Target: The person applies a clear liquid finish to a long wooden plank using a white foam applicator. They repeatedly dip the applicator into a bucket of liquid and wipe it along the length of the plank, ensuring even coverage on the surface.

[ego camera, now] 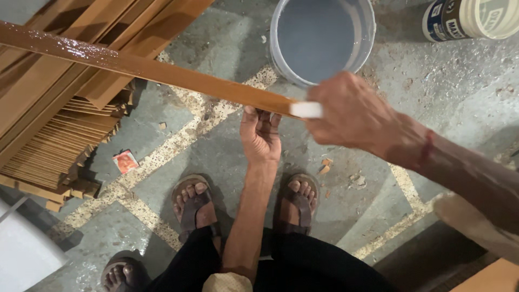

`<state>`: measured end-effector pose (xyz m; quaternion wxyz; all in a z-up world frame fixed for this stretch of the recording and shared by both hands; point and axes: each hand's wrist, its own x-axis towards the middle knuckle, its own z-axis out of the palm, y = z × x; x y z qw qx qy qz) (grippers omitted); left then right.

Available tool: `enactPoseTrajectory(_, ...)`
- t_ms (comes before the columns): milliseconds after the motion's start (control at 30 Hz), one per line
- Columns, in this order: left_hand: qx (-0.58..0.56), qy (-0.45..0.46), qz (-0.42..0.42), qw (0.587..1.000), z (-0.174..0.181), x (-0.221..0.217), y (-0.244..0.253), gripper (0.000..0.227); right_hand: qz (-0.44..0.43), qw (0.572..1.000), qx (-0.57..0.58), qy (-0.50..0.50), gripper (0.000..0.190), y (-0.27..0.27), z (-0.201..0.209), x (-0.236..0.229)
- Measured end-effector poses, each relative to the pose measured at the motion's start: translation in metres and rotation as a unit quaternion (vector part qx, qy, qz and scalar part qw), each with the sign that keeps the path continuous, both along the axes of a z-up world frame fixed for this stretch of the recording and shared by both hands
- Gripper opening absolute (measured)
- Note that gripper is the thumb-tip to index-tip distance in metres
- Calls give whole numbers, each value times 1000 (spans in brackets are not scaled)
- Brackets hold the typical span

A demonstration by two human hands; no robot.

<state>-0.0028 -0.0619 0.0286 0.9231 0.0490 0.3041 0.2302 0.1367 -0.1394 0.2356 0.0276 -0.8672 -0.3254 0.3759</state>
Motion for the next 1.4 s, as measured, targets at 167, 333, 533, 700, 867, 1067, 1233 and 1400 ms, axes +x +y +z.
enactPoseTrajectory(167, 22, -35, -1, 999, -2, -3, 0, 35, -56, 981, -187, -19, 22, -53, -1, -5)
enactPoseTrajectory(333, 26, -26, 1, 999, 6, 0, 3, 35, -87, 962, -253, 60, 24, -87, 28, 6)
enactPoseTrajectory(533, 37, -29, 2, 999, 16, 5, 3, 40, 48, 961, 263, -74, 16, -61, 32, 3)
enactPoseTrajectory(700, 48, -5, 6, 999, 20, 6, 1, 41, 120, 929, 328, -120, 20, -8, -10, -4)
enactPoseTrajectory(867, 89, 40, 9, 995, 28, 9, 2, 43, 111, 961, 228, -114, 31, -4, -26, 0)
enactPoseTrajectory(1067, 102, 56, 19, 993, 28, 9, 2, 41, 42, 996, -49, -69, 28, -58, 1, -7)
enactPoseTrajectory(1233, 82, 67, 22, 994, 25, 10, 0, 42, -6, 962, -272, -28, 14, -91, 27, -4)
enactPoseTrajectory(1400, 97, 35, 33, 994, 22, 7, -2, 42, 70, 982, -169, -38, 20, -86, 39, 0)
